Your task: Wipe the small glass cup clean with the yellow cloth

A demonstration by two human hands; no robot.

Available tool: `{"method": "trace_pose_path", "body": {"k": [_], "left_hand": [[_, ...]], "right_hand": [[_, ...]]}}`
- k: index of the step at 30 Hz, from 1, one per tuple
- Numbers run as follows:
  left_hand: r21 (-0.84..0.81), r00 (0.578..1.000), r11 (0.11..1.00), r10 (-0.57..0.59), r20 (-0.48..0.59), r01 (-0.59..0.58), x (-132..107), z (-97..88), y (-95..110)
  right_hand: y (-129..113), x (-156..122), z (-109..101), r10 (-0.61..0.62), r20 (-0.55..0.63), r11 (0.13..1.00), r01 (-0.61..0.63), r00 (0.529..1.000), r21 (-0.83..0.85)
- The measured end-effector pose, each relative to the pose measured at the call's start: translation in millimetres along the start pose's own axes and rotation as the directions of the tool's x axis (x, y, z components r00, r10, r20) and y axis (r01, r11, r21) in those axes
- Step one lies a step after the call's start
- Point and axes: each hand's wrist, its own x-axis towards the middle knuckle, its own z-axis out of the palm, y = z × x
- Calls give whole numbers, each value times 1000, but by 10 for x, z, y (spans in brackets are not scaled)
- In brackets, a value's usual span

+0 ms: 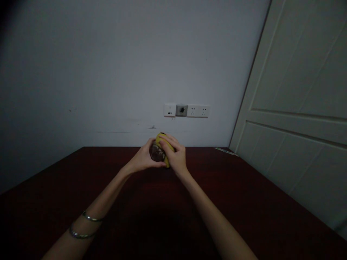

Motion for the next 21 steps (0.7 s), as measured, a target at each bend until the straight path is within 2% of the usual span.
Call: {"method": "trace_pose_path", "body": {"k": [2, 4, 9, 12, 17, 21], "left_hand": [[-9, 1000, 1000, 11, -2, -11, 1, 1, 29], [-45, 1000, 999, 2, -1, -2, 8, 6, 44], [-213, 996, 973, -84, 16, 85, 35, 18, 37], [-234, 995, 967, -98, 14, 98, 41, 11, 36], [-216, 997, 973, -69, 47, 77, 16, -10, 89], [-171, 998, 985, -30, 51, 38, 13, -7, 110]], "right_hand": [[25, 29, -19, 78, -10, 995, -77, 997, 66], [30, 40, -40, 84, -3, 992, -83, 996, 93], [-46, 1, -61, -78, 63, 995, 74, 995, 60], [-88, -13, -52, -106, 81, 993, 102, 991, 61], [-62, 19, -44, 14, -21, 995, -12, 1000, 95], [-40, 33, -49, 61, -41, 991, -56, 997, 120]]}}
